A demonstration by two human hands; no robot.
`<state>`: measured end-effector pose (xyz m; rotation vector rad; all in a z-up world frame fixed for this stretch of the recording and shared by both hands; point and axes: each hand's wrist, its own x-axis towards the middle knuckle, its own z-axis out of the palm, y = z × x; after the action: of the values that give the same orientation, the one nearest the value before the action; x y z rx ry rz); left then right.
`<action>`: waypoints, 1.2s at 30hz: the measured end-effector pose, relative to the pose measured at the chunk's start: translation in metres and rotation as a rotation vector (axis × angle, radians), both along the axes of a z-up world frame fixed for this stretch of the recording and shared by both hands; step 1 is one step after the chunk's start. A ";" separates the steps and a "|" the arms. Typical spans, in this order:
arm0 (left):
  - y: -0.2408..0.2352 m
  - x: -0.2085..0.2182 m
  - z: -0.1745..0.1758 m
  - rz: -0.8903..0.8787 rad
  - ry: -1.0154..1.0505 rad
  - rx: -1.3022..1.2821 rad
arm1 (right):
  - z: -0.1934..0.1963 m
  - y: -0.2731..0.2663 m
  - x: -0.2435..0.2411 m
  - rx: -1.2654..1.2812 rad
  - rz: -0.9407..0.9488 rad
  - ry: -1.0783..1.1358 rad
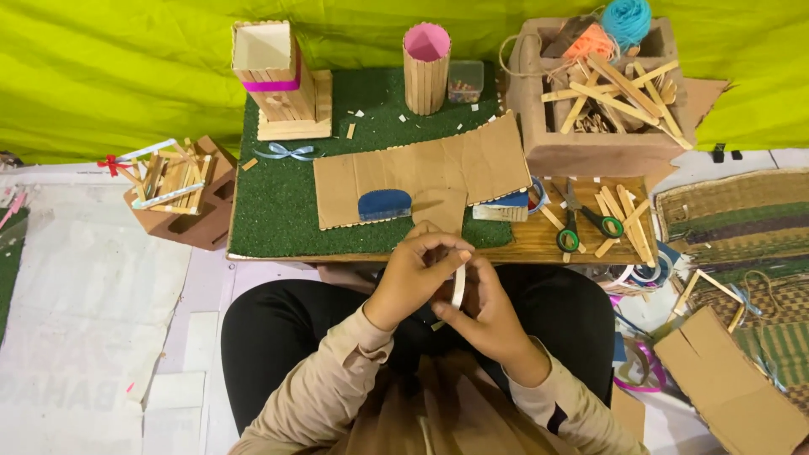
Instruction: Assembling a structure using cardboard pieces, scissors, and double-sided tape
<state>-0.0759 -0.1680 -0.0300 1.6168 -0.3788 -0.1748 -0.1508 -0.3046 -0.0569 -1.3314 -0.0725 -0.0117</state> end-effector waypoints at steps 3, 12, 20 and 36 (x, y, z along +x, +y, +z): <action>-0.006 0.006 0.000 -0.026 -0.091 0.075 | -0.009 0.006 0.000 0.161 -0.037 0.060; -0.024 0.055 0.015 -0.079 -0.127 0.221 | -0.024 0.003 0.001 0.459 -0.105 0.125; -0.030 0.079 0.024 -0.123 -0.195 0.438 | -0.029 0.004 -0.004 0.608 -0.133 0.223; -0.038 0.095 -0.002 -0.157 -0.263 0.535 | -0.032 -0.009 0.008 0.669 -0.113 0.456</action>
<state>0.0188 -0.2056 -0.0320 2.1471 -0.7068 -0.1933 -0.1429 -0.3132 -0.0893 -0.6438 0.3671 0.1596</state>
